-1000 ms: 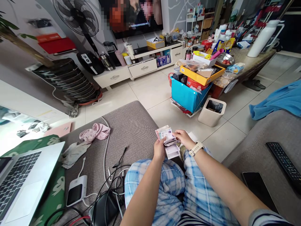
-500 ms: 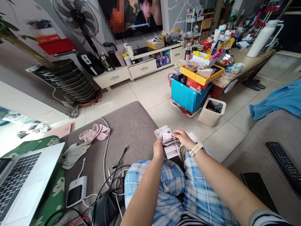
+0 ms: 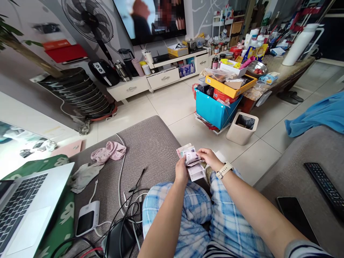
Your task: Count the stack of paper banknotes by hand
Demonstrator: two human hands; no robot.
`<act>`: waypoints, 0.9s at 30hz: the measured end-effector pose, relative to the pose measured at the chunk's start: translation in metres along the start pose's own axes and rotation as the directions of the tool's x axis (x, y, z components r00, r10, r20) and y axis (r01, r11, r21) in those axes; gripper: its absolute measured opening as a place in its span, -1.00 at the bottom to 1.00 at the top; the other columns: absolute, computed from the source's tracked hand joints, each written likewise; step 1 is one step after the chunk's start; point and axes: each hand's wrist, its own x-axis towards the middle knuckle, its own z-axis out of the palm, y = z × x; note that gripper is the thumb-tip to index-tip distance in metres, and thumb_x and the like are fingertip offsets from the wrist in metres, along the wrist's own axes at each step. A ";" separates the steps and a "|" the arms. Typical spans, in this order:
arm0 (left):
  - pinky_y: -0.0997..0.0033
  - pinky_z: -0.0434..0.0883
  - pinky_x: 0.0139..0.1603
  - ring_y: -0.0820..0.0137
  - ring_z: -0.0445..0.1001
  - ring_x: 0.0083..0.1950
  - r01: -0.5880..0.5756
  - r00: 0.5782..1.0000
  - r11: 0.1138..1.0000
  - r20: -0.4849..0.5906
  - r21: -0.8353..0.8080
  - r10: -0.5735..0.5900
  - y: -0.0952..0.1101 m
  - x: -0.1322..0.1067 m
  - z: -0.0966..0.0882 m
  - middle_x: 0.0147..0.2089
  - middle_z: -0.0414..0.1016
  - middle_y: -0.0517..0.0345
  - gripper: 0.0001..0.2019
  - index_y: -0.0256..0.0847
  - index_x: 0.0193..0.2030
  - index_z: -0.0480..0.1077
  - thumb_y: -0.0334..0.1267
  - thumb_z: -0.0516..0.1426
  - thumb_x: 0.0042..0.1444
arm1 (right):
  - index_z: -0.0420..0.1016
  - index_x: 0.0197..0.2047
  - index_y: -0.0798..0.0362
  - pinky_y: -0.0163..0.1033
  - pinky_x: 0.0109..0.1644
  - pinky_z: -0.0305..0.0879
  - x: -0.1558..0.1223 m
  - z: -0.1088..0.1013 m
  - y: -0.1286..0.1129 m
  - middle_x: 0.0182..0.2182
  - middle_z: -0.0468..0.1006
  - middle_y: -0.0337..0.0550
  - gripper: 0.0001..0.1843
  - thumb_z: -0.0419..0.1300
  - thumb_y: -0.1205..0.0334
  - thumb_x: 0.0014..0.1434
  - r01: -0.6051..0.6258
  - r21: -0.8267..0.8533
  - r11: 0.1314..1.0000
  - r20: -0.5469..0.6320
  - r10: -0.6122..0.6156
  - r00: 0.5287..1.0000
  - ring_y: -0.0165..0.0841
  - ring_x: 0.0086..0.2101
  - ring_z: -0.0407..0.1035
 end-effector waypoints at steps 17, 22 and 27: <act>0.21 0.40 -0.17 0.24 0.52 -0.31 -0.007 1.000 1.000 0.004 0.026 0.007 0.002 -0.002 0.000 -0.28 0.55 -0.05 -0.68 -0.35 -0.25 0.44 -0.14 0.23 -0.10 | 0.35 -0.50 0.06 -0.32 -0.47 -0.01 0.000 0.001 -0.002 -0.61 0.27 -0.30 -0.67 0.20 -0.04 0.03 -0.009 0.094 0.996 0.010 0.008 1.000 -0.46 -0.56 0.12; 0.16 0.39 -0.16 0.21 0.53 -0.31 -0.006 1.000 1.000 0.010 0.023 0.006 0.002 -0.002 0.000 -0.25 0.55 -0.07 -0.64 -0.35 -0.21 0.43 -0.12 0.23 -0.09 | 0.40 -0.46 0.08 -0.30 -0.47 0.01 0.000 0.001 -0.002 -0.61 0.39 -0.23 -0.62 0.13 -0.09 0.11 -0.007 0.091 0.996 0.047 0.002 0.999 -0.44 -0.57 0.18; 0.20 0.39 -0.14 0.21 0.53 -0.27 -0.009 0.999 1.000 0.031 -0.006 0.009 0.001 -0.002 0.001 -0.26 0.56 -0.04 -0.64 -0.34 -0.19 0.43 -0.15 0.24 -0.11 | 0.32 -0.54 0.07 -0.30 -0.45 0.05 -0.002 0.001 -0.001 -0.61 0.36 -0.28 -0.61 0.23 -0.09 0.01 -0.011 0.014 1.000 0.027 0.010 1.000 -0.45 -0.56 0.17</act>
